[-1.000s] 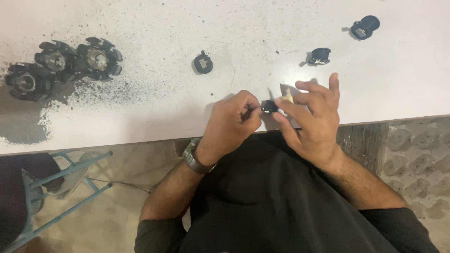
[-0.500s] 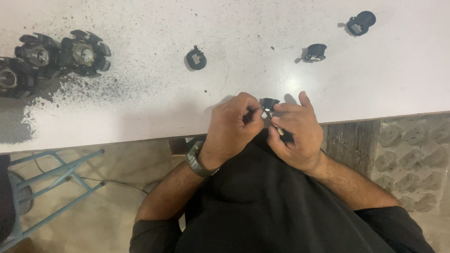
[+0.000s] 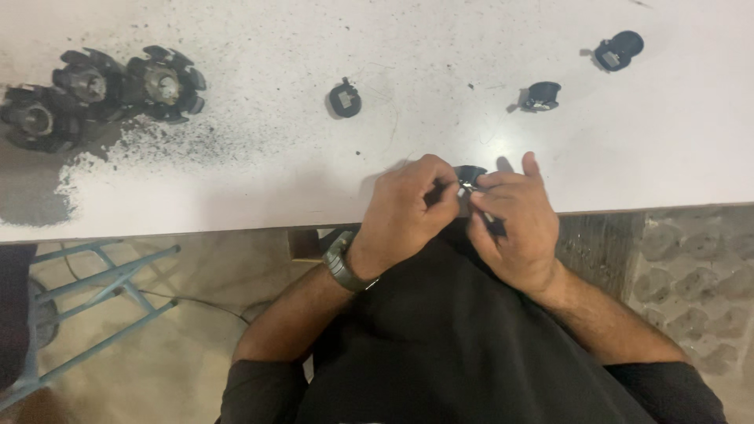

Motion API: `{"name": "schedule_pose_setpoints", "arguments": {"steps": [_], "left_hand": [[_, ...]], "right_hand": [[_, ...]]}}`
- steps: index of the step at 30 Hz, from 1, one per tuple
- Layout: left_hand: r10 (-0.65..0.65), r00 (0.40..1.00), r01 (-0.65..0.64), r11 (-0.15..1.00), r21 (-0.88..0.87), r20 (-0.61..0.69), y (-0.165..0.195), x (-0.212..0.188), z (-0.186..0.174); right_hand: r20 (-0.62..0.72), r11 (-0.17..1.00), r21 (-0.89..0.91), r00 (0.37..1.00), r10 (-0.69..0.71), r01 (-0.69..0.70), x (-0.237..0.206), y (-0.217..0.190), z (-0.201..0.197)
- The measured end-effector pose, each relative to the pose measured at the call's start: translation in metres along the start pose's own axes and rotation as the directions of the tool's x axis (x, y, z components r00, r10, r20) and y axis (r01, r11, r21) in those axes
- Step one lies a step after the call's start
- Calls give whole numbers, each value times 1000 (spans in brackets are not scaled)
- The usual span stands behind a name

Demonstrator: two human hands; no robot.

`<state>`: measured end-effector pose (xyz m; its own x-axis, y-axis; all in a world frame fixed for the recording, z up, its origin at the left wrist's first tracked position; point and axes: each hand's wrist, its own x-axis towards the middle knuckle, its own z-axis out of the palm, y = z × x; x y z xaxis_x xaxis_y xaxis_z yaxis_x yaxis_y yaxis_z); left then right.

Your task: The person sits at a white workbench and fits small black pad-like components into star-shaped black hubs one at a time, pressing each into place with their fingers and occasionally using a small flat tool to seat the parts. Assembled hubs are set aside in a growing pile while new hubs and pads are picked up from the table.

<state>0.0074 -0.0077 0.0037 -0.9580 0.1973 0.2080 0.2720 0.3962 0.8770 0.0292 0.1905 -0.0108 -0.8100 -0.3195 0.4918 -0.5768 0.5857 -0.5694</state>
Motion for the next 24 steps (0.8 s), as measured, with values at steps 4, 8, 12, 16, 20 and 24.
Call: {"name": "schedule_pose_setpoints", "arguments": {"steps": [4, 8, 12, 16, 20, 24], "left_hand": [[204, 975, -163, 929, 333, -93, -1, 14, -32], [271, 957, -141, 747, 650, -103, -19, 39, -94], [25, 1000, -31, 823, 568, 18, -28, 67, -108], [-98, 990, 55, 925, 375, 98, -19, 69, -81], [156, 987, -163, 944, 286, 46, -7, 37, -42], [235, 972, -226, 920, 319, 12, -1, 17, -24]], "right_hand": [[-84, 995, -25, 992, 92, -94, 13, 20, -20], [-164, 994, 46, 981, 106, -100, 13, 32, -31], [-35, 1000, 0, 999, 30, -30, 11, 21, -18], [108, 999, -22, 994, 31, -29, 15, 8, -15], [189, 991, -127, 980, 64, -40, 23, -3, -14], [170, 982, -169, 979, 110, -81, 33, -8, -4]]}}
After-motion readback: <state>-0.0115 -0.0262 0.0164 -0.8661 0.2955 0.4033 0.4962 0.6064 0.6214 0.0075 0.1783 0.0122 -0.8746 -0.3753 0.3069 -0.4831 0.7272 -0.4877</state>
